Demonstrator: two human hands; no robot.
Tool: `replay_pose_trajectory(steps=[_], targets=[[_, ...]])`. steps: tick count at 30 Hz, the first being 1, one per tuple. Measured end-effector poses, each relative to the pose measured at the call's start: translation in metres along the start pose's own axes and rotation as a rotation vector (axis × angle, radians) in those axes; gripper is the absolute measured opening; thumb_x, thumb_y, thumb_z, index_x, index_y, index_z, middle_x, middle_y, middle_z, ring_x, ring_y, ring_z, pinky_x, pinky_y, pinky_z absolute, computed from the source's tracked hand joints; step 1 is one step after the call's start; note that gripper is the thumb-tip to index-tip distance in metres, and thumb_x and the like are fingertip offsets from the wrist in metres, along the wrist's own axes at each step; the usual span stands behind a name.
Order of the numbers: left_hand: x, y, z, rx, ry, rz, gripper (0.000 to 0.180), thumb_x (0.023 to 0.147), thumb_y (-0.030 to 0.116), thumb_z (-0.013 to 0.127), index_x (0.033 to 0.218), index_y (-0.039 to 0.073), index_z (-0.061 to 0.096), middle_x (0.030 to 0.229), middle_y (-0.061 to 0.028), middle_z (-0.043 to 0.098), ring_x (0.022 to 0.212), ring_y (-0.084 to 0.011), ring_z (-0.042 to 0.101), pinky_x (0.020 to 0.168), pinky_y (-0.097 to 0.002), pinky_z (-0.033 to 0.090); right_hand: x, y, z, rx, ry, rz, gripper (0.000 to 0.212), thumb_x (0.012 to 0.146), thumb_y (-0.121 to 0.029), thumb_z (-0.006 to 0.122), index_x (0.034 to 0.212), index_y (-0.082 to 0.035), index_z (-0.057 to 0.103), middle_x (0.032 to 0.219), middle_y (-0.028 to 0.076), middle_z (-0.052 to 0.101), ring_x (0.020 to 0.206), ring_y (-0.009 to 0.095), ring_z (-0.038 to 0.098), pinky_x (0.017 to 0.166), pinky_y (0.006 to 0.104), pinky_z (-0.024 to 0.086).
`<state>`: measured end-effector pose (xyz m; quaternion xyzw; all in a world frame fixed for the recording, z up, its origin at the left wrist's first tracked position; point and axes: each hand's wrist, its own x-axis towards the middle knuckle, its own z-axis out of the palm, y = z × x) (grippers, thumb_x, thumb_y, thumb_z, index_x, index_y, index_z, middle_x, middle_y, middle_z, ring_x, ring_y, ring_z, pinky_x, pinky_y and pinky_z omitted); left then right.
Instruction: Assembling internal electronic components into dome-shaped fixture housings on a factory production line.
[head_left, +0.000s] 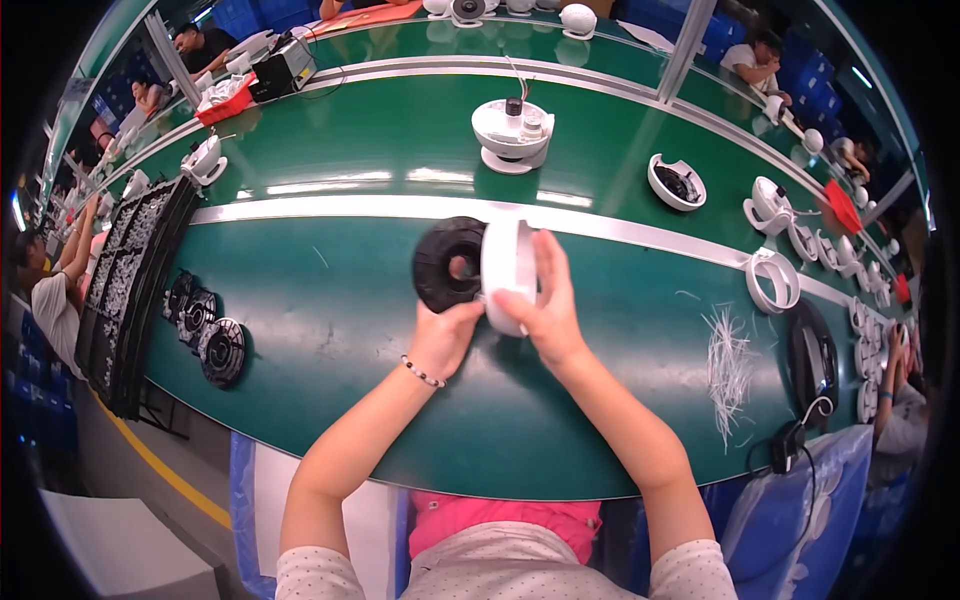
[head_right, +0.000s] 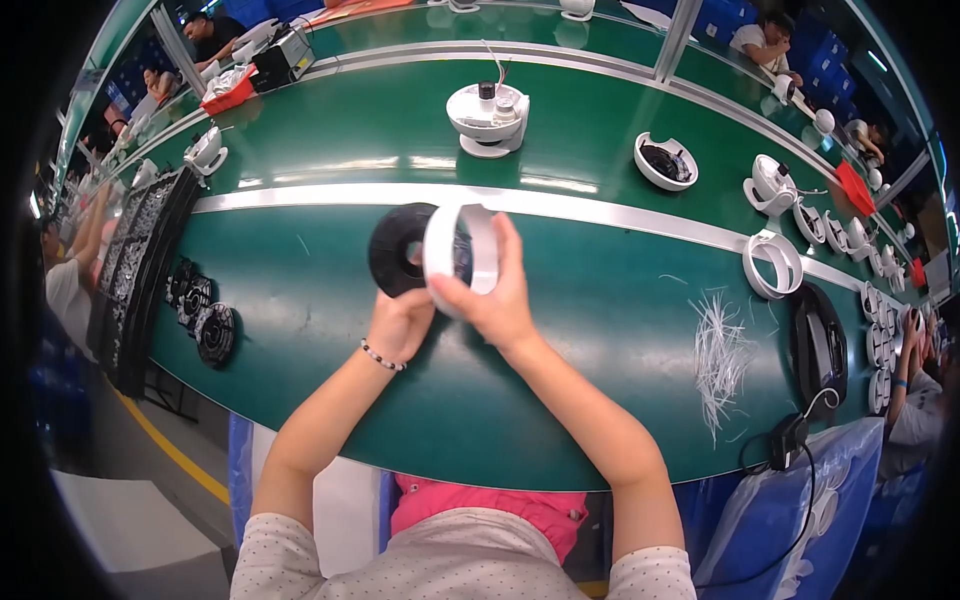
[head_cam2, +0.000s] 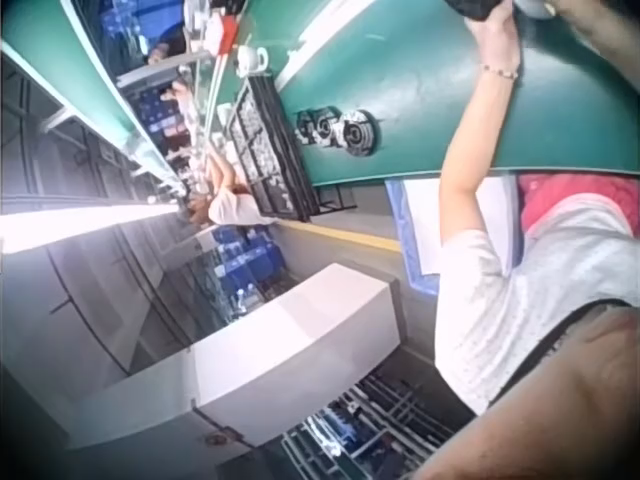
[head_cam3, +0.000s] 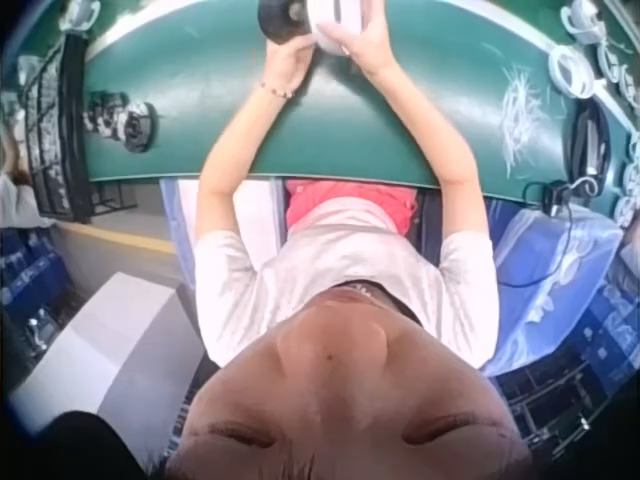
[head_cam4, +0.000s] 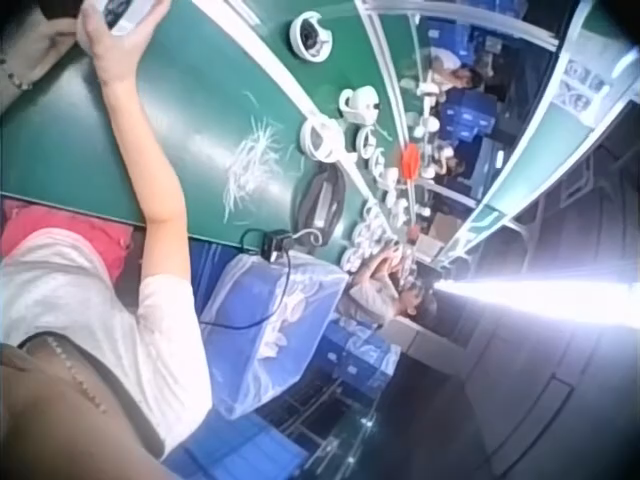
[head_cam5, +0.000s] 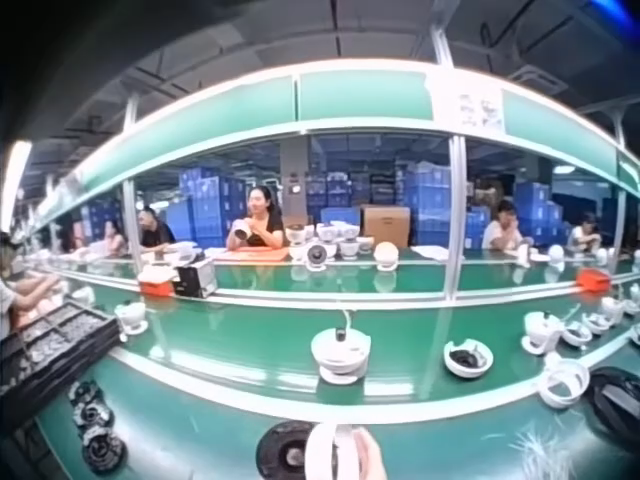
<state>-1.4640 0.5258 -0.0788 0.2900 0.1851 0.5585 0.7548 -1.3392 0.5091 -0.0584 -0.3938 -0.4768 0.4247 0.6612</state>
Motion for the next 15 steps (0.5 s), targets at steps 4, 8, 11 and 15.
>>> replay_pose_trajectory(steps=[4,8,11,15], targets=[[-0.008,0.009,-0.015,0.101,-0.272,-0.213,0.068,0.061,-0.011,0.052,0.124,0.008,0.034,0.119,-0.0061,0.043,0.112,-0.0204,0.042,0.093,-0.0344,0.036,-0.002,-0.001,0.007,-0.238,-0.095,-0.062,0.104,0.056,-0.029,0.078,0.128,0.006,0.013,0.119,0.020,0.037,0.110,0.025,0.040,0.093,0.0351,0.032],[0.001,0.042,-0.025,-0.145,-0.469,-0.449,0.072,0.063,0.013,0.059,0.128,0.007,0.028,0.124,-0.0127,0.039,0.117,-0.0300,0.037,0.098,-0.0442,0.028,0.001,-0.004,0.008,-0.406,-0.215,-0.053,0.104,0.054,-0.022,0.078,0.131,0.001,0.012,0.132,0.019,0.023,0.123,0.025,0.025,0.099,0.0345,0.024],[0.005,0.041,-0.018,-0.294,-0.342,-0.425,0.086,0.072,0.072,0.030,0.129,0.007,0.027,0.127,-0.0158,0.036,0.115,-0.0322,0.038,0.096,-0.0484,0.032,-0.001,-0.010,0.011,-0.694,-0.288,-0.266,0.107,0.049,-0.033,0.080,0.131,-0.001,0.019,0.132,0.021,0.023,0.123,0.031,0.025,0.099,0.0393,0.025],[0.008,0.043,-0.015,-0.216,-0.197,-0.416,0.069,0.083,0.056,0.029,0.126,0.002,0.032,0.117,-0.0182,0.046,0.106,-0.0272,0.047,0.091,-0.0413,0.038,-0.003,-0.013,0.016,-0.757,-0.296,-0.305,0.110,0.046,-0.036,0.081,0.131,-0.002,0.020,0.132,0.021,0.023,0.122,0.033,0.026,0.099,0.0407,0.026]])
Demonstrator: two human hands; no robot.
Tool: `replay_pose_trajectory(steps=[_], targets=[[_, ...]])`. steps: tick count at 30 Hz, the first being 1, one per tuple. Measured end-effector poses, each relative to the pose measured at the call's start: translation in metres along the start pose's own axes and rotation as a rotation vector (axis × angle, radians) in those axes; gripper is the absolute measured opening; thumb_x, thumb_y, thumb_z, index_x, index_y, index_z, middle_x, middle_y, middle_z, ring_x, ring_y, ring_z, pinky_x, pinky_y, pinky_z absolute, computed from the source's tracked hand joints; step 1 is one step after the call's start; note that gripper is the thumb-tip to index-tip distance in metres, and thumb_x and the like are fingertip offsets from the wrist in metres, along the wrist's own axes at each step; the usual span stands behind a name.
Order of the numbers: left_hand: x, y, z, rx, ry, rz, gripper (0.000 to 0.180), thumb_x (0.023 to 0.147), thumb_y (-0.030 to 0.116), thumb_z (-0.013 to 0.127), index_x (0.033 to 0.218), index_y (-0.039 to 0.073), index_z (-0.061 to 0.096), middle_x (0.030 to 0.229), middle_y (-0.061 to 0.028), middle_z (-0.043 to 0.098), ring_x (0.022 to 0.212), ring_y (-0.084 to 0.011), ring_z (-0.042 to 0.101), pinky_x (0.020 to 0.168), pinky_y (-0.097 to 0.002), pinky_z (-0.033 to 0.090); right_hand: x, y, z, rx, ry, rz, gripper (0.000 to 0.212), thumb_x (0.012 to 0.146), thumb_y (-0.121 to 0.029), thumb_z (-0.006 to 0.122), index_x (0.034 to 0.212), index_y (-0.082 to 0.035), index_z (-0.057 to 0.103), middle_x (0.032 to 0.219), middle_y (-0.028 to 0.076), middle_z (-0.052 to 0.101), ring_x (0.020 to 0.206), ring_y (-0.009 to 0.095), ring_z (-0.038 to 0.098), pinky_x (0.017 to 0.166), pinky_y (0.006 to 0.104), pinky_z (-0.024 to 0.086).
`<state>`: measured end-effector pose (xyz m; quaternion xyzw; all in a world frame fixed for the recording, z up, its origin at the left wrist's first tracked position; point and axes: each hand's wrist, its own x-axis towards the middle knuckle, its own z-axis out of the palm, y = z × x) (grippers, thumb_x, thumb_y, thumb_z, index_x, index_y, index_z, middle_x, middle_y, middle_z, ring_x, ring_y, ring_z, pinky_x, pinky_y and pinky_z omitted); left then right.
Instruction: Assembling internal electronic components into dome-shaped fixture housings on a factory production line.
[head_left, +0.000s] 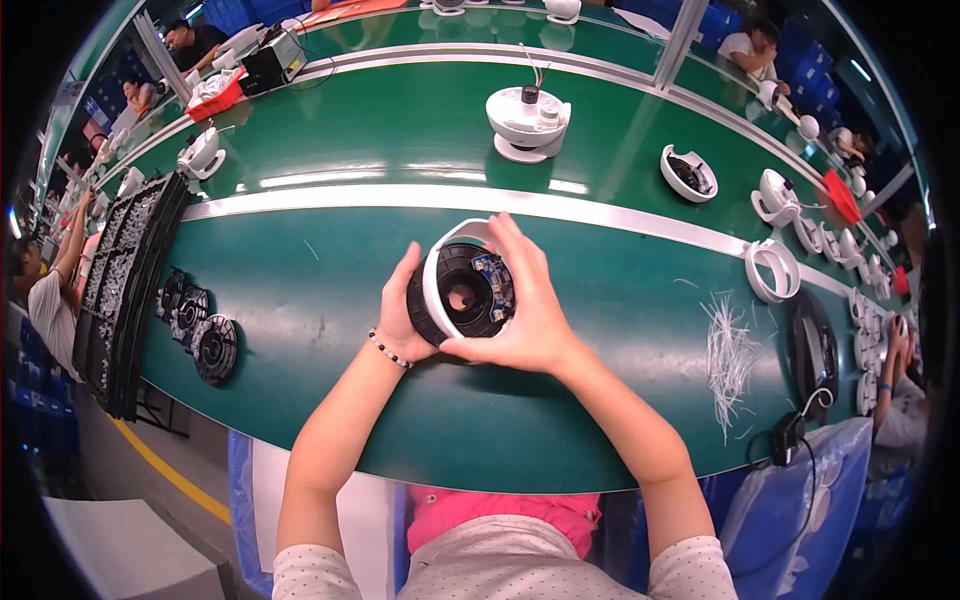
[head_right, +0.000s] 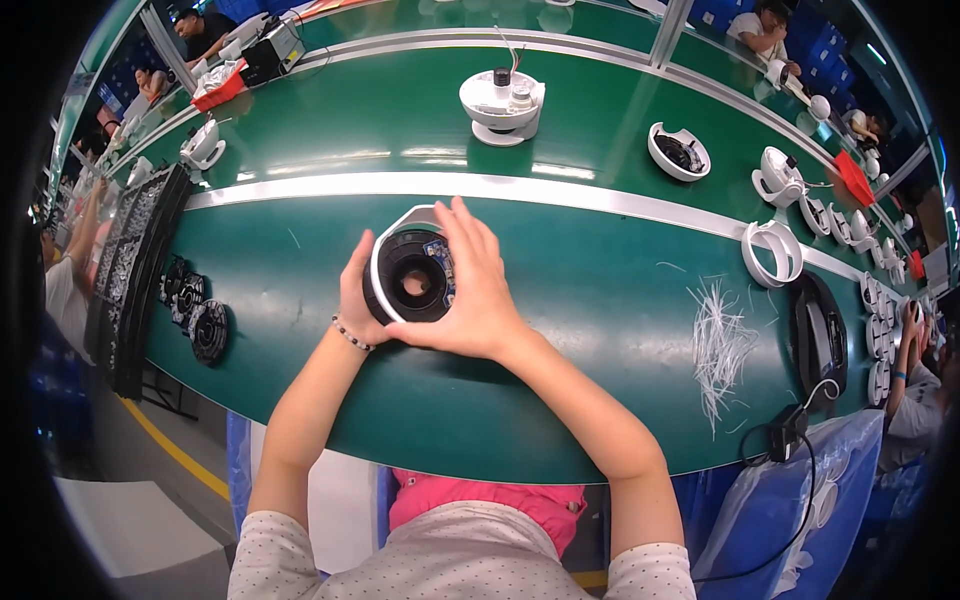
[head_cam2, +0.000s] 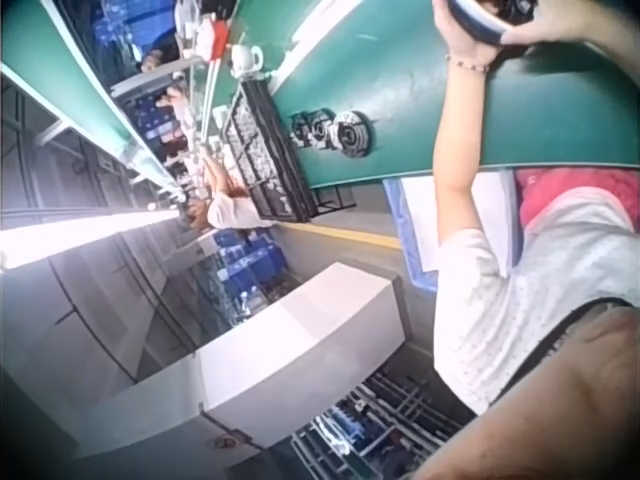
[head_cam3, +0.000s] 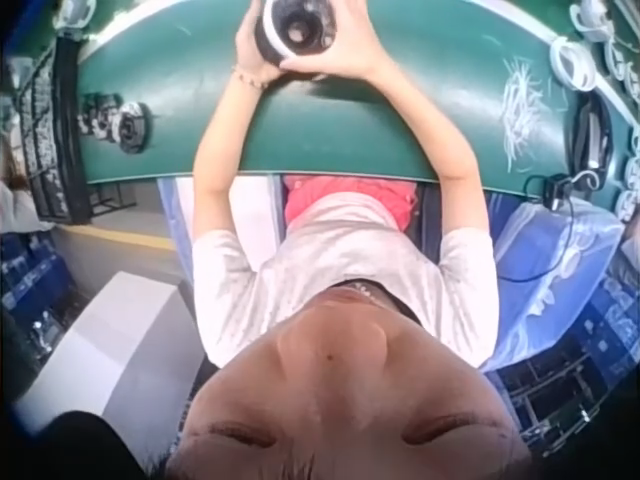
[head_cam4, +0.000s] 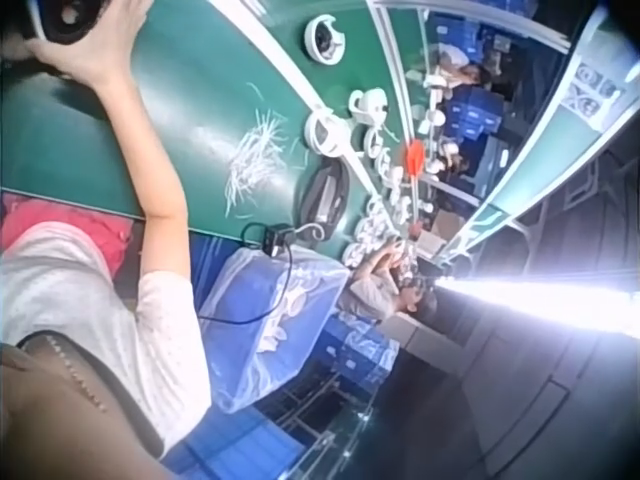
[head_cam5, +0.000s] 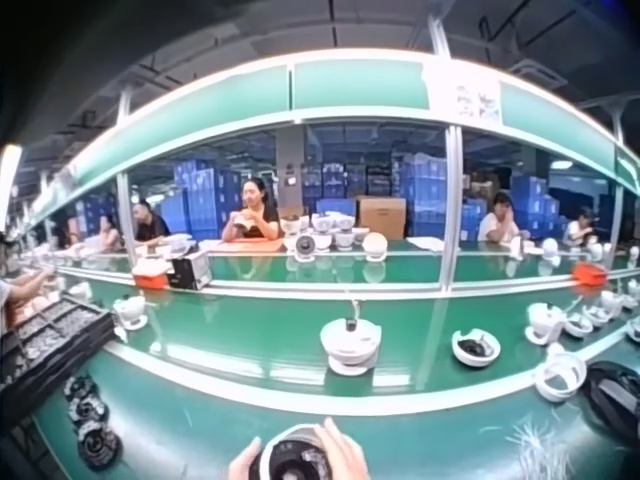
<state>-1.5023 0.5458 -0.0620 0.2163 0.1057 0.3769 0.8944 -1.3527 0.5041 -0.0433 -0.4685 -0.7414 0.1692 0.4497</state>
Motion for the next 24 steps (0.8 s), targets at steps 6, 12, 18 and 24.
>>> replay_pose_trajectory(steps=[6,12,18,24], targets=[[-0.004,0.001,-0.003,-0.068,-0.132,0.077,0.055,0.080,0.040,0.034,0.118,0.001,0.042,0.113,-0.0158,0.049,0.103,-0.0260,0.049,0.091,-0.0393,0.038,-0.005,-0.010,0.010,0.188,0.036,0.255,0.114,0.046,-0.039,0.080,0.129,0.003,0.013,0.129,0.026,0.019,0.118,0.037,0.024,0.096,0.0426,0.028],[-0.005,0.002,-0.005,0.003,0.066,0.119,0.054,0.084,0.044,0.028,0.115,0.004,0.046,0.111,-0.0115,0.052,0.101,-0.0234,0.050,0.089,-0.0356,0.040,-0.001,-0.016,0.031,0.012,0.045,0.131,0.113,0.045,-0.041,0.078,0.128,0.003,0.016,0.130,0.027,0.019,0.119,0.040,0.020,0.095,0.0478,0.023],[-0.006,0.005,-0.024,-0.066,-0.063,0.091,0.054,0.085,0.045,0.026,0.116,0.004,0.045,0.111,-0.0116,0.051,0.102,-0.0237,0.049,0.088,-0.0361,0.039,0.003,-0.019,0.037,-0.212,-0.033,0.043,0.111,0.043,-0.035,0.079,0.127,0.003,0.018,0.128,0.025,0.022,0.118,0.040,0.023,0.093,0.0481,0.026],[-0.008,0.002,-0.006,0.198,0.068,0.122,0.083,0.078,0.068,0.016,0.126,0.003,0.033,0.125,-0.0123,0.041,0.114,-0.0246,0.041,0.097,-0.0370,0.032,0.010,-0.017,0.026,-0.198,-0.100,0.159,0.120,0.042,-0.044,0.079,0.128,0.007,0.012,0.127,0.026,0.022,0.118,0.040,0.023,0.099,0.0445,0.023]])
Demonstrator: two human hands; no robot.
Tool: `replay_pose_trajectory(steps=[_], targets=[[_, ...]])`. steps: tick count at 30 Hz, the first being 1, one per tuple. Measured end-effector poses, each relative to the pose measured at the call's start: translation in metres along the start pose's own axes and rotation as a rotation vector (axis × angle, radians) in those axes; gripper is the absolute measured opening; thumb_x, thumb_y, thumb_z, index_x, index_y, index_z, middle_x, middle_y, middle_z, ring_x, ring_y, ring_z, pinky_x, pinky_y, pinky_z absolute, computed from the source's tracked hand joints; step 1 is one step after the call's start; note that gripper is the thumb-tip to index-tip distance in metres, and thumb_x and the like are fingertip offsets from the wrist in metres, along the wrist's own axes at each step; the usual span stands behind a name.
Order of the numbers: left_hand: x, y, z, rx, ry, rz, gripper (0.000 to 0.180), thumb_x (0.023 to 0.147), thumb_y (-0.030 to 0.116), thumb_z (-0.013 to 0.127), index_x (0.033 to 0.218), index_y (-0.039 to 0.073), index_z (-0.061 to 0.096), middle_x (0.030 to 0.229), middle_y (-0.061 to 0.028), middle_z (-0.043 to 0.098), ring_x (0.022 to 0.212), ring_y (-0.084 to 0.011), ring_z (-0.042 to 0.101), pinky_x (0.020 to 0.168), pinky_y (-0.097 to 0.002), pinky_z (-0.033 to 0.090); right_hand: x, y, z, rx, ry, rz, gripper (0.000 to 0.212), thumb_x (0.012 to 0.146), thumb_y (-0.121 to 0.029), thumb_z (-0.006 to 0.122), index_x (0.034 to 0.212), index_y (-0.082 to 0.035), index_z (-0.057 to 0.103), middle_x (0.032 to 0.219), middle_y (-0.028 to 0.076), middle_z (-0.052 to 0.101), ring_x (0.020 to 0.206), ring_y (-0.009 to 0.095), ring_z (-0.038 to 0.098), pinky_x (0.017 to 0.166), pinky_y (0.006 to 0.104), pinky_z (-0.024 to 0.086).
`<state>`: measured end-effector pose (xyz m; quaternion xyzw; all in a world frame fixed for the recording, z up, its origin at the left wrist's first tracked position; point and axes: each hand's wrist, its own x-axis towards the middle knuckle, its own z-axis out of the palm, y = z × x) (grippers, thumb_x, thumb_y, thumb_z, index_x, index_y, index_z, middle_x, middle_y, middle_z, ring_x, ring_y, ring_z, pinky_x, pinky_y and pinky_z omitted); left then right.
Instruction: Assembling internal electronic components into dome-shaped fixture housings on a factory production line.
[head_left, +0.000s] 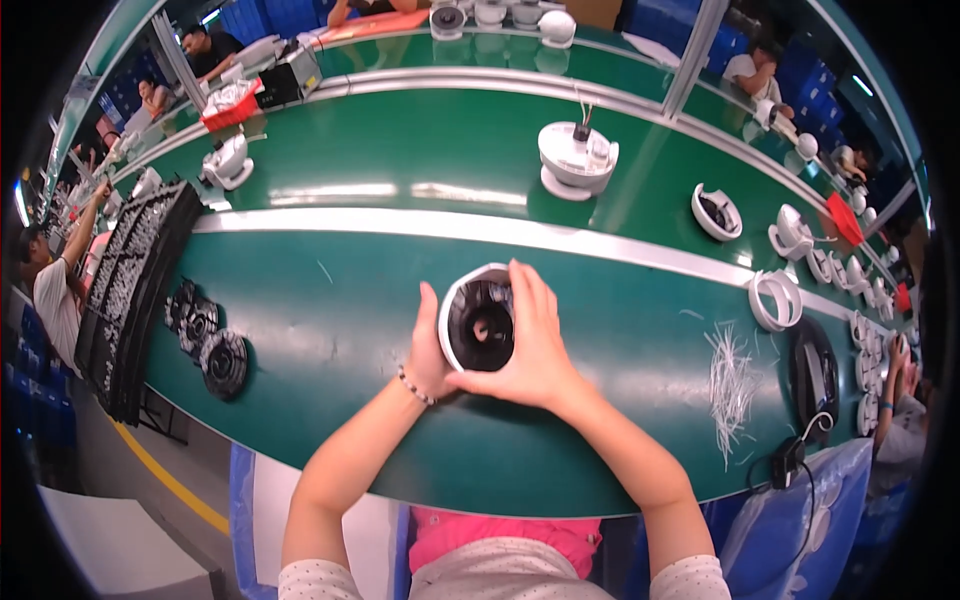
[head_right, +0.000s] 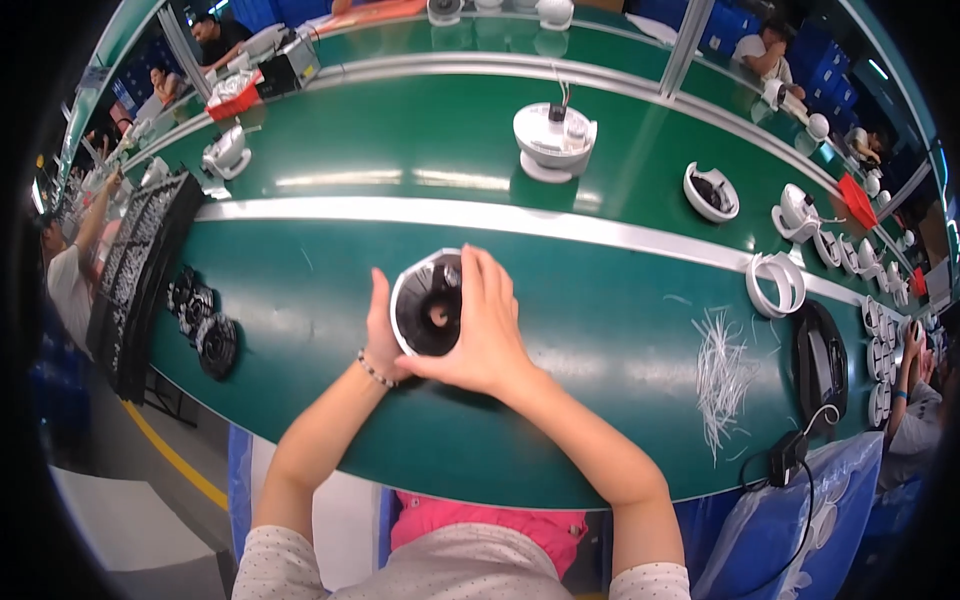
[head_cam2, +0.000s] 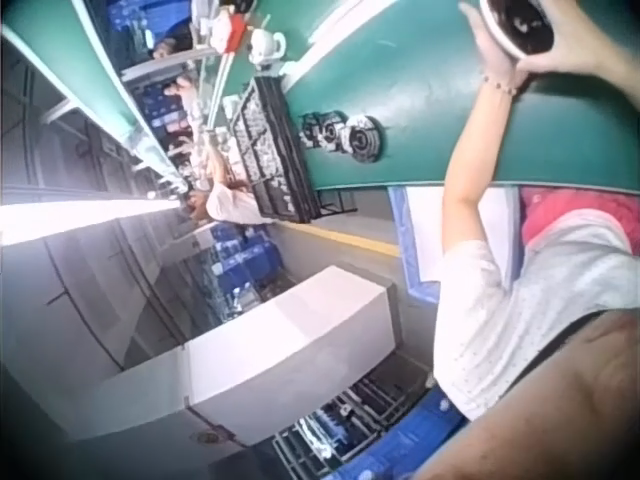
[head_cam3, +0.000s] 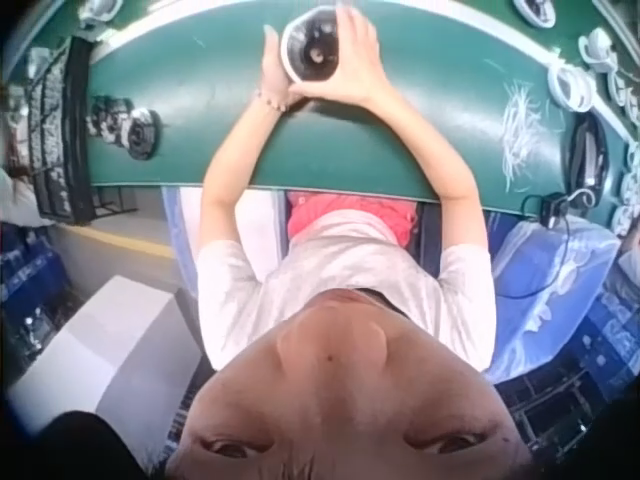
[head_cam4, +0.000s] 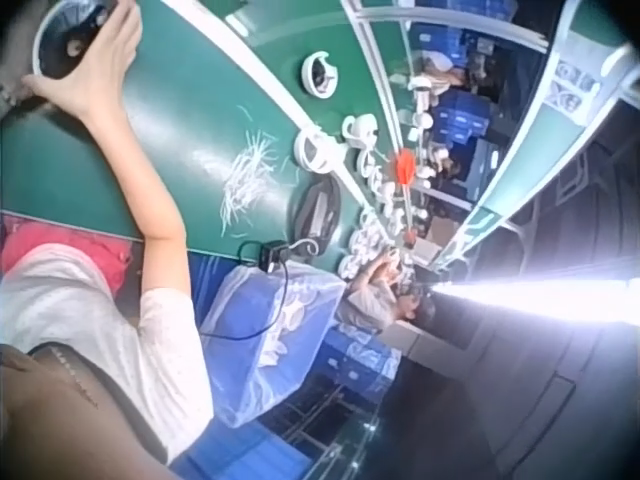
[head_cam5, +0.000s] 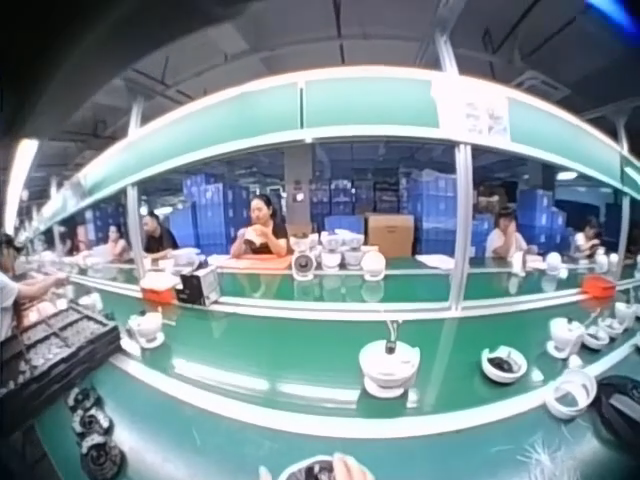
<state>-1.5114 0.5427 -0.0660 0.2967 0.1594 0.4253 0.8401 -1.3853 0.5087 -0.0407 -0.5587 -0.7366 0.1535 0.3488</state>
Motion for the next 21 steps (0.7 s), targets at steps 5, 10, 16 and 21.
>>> replay_pose_trajectory(steps=[5,10,16,21], targets=[[-0.002,0.001,-0.014,0.011,-0.022,-0.072,0.083,0.077,0.069,0.017,0.127,0.004,0.031,0.127,-0.0131,0.038,0.115,-0.0254,0.039,0.097,-0.0380,0.032,0.000,0.007,0.010,0.037,-0.037,-0.059,0.117,0.044,-0.044,0.078,0.126,0.009,0.014,0.125,0.025,0.023,0.116,0.040,0.025,0.094,0.0463,0.026],[-0.001,0.007,-0.021,-0.106,-0.068,-0.157,0.070,0.082,0.062,0.021,0.124,0.008,0.037,0.121,-0.0091,0.044,0.110,-0.0217,0.044,0.094,-0.0365,0.037,0.003,0.002,0.004,-0.010,-0.102,-0.130,0.118,0.044,-0.045,0.078,0.127,0.009,0.013,0.126,0.025,0.021,0.115,0.040,0.026,0.096,0.0450,0.026],[0.000,0.008,-0.031,-0.113,-0.088,-0.110,0.059,0.084,0.053,0.032,0.122,0.008,0.040,0.116,-0.0088,0.048,0.107,-0.0208,0.047,0.092,-0.0358,0.038,0.009,0.006,0.012,-0.030,-0.056,-0.190,0.118,0.042,-0.044,0.078,0.128,0.008,0.015,0.125,0.025,0.025,0.113,0.040,0.029,0.095,0.0449,0.027],[0.000,0.008,-0.028,-0.129,-0.141,0.044,0.053,0.078,0.036,0.050,0.118,0.003,0.040,0.113,-0.0114,0.050,0.103,-0.0210,0.049,0.090,-0.0345,0.040,0.013,0.009,0.021,-0.023,0.054,-0.192,0.117,0.042,-0.044,0.076,0.129,0.004,0.015,0.125,0.025,0.025,0.110,0.040,0.032,0.092,0.0456,0.029]])
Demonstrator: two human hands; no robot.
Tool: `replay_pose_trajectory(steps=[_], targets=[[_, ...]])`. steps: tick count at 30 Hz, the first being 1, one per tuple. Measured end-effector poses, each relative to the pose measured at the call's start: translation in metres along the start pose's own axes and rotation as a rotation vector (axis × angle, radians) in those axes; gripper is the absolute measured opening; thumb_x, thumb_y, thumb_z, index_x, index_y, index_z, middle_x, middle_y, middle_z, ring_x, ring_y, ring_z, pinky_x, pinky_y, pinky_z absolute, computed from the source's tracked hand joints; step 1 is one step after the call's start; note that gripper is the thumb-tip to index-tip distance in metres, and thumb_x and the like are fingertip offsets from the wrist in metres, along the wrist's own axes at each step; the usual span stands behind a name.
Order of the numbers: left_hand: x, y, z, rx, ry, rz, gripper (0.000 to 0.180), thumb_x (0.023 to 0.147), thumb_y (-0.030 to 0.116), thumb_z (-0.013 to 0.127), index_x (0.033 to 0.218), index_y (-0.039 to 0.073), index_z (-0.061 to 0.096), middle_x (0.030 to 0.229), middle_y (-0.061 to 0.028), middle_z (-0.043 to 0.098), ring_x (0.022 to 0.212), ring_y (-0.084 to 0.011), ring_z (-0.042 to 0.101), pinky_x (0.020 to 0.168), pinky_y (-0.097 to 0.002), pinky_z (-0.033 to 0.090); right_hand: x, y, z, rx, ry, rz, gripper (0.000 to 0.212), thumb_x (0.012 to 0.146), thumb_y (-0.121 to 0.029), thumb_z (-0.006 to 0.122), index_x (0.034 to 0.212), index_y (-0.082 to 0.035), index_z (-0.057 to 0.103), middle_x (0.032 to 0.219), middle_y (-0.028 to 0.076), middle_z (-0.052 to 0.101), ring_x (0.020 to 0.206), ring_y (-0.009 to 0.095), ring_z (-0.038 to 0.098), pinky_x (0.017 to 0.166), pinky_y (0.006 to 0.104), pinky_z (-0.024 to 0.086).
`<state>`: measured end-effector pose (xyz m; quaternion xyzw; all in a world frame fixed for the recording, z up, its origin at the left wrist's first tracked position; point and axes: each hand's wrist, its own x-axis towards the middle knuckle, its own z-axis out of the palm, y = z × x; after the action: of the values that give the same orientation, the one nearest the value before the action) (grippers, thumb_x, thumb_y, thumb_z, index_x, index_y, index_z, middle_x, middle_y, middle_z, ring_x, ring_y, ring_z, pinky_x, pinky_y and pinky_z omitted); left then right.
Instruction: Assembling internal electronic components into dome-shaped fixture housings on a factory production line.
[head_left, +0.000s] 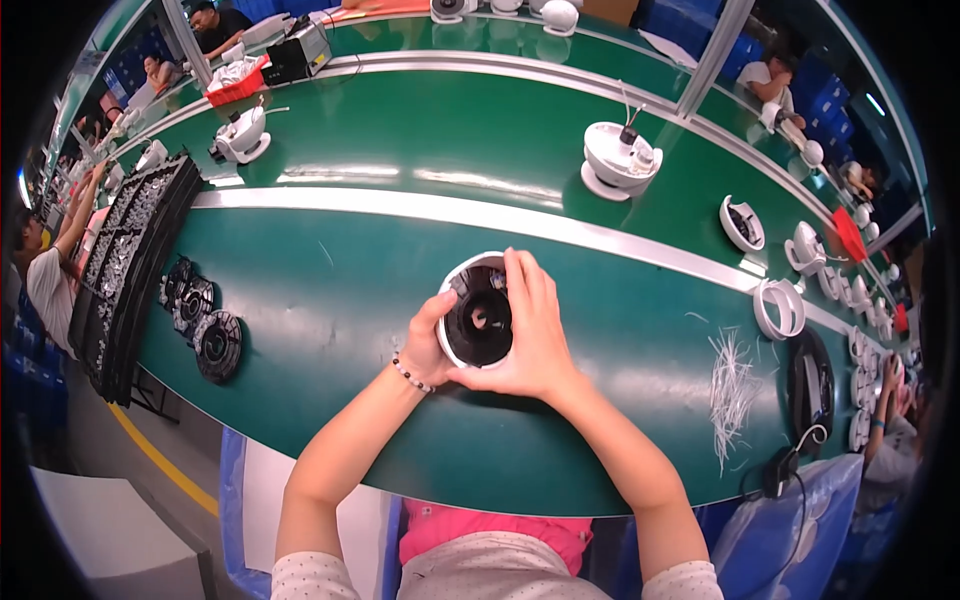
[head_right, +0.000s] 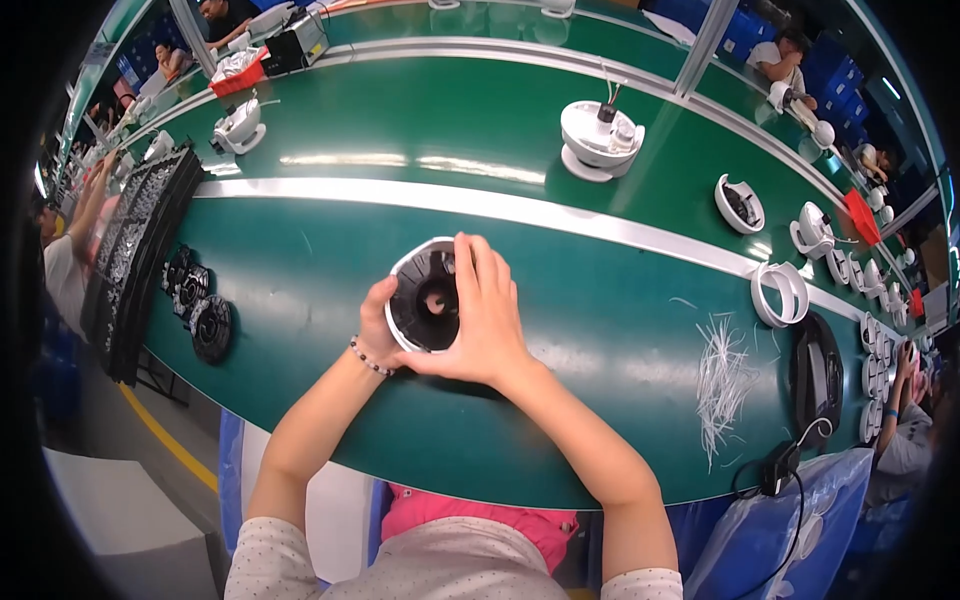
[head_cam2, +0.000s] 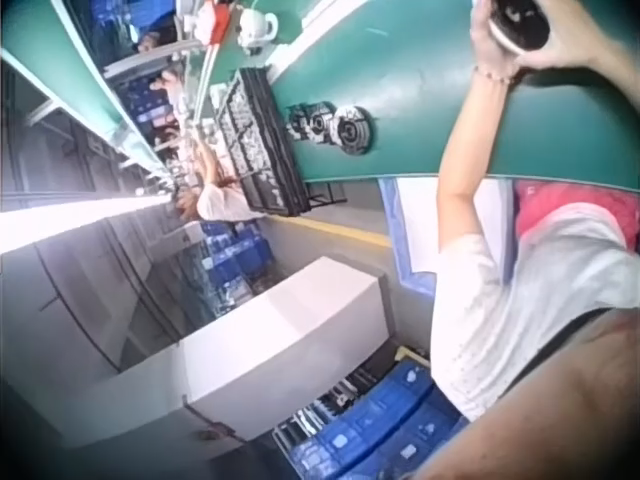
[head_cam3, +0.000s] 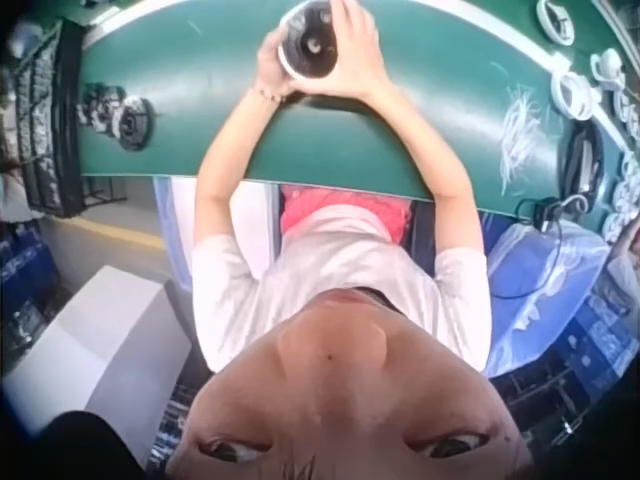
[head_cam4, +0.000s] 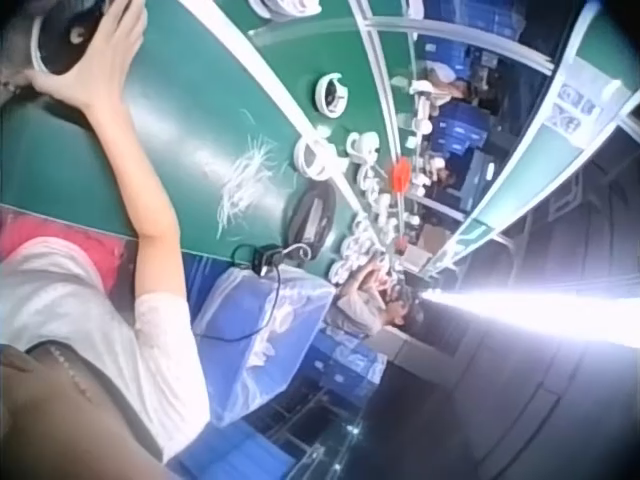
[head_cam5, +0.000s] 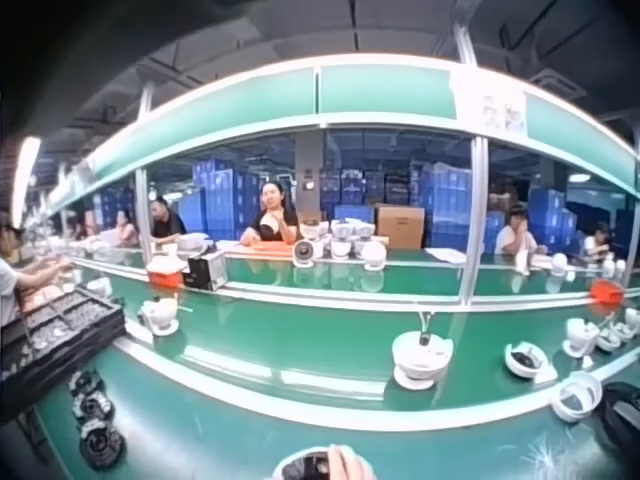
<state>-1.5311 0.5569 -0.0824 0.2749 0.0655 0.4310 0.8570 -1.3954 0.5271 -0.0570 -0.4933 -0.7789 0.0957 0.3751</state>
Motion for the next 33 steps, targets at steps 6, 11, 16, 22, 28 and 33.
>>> replay_pose_trajectory(steps=[6,11,16,22,28,33], targets=[[-0.003,0.006,0.004,0.005,-0.021,0.037,0.053,0.076,0.034,0.051,0.116,0.000,0.041,0.110,-0.0121,0.051,0.101,-0.0204,0.050,0.087,-0.0334,0.042,0.004,-0.009,0.004,0.017,0.051,0.026,0.115,0.044,-0.044,0.075,0.128,0.006,0.015,0.126,0.024,0.024,0.111,0.039,0.031,0.092,0.0445,0.029],[-0.005,0.006,0.006,0.023,0.005,0.034,0.056,0.078,0.038,0.049,0.118,0.000,0.039,0.113,-0.0116,0.049,0.103,-0.0200,0.049,0.088,-0.0333,0.041,0.001,-0.011,0.005,0.032,0.063,0.038,0.116,0.044,-0.045,0.076,0.129,0.005,0.015,0.126,0.024,0.024,0.111,0.039,0.030,0.092,0.0450,0.029],[-0.001,0.010,0.008,0.026,0.021,0.022,0.058,0.079,0.040,0.048,0.120,0.001,0.037,0.116,-0.0113,0.047,0.105,-0.0201,0.048,0.089,-0.0338,0.041,0.005,-0.008,0.003,0.045,0.072,0.003,0.116,0.044,-0.045,0.077,0.129,0.005,0.016,0.127,0.024,0.025,0.111,0.039,0.031,0.092,0.0458,0.029],[-0.002,0.008,0.006,-0.039,0.027,0.040,0.057,0.072,0.033,0.051,0.118,0.001,0.040,0.112,-0.0125,0.050,0.102,-0.0227,0.050,0.089,-0.0349,0.041,0.004,-0.007,0.014,0.005,0.163,-0.042,0.110,0.046,-0.049,0.072,0.127,0.005,0.020,0.127,0.027,0.026,0.112,0.042,0.031,0.092,0.0470,0.027],[-0.009,0.003,0.001,-0.109,0.124,0.045,0.054,0.072,0.033,0.051,0.115,0.001,0.043,0.109,-0.0127,0.052,0.099,-0.0224,0.052,0.087,-0.0345,0.042,-0.002,-0.012,0.023,-0.005,0.160,0.011,0.109,0.046,-0.046,0.074,0.127,0.001,0.019,0.129,0.024,0.025,0.115,0.039,0.029,0.089,0.0461,0.028],[-0.009,0.010,0.003,-0.073,0.312,0.115,0.056,0.071,0.042,0.046,0.112,0.003,0.047,0.108,-0.0124,0.053,0.097,-0.0240,0.053,0.085,-0.0366,0.043,0.002,-0.018,0.024,0.057,0.151,-0.045,0.100,0.049,-0.046,0.074,0.126,-0.001,0.028,0.131,0.018,0.028,0.120,0.037,0.026,0.094,0.0486,0.025]])
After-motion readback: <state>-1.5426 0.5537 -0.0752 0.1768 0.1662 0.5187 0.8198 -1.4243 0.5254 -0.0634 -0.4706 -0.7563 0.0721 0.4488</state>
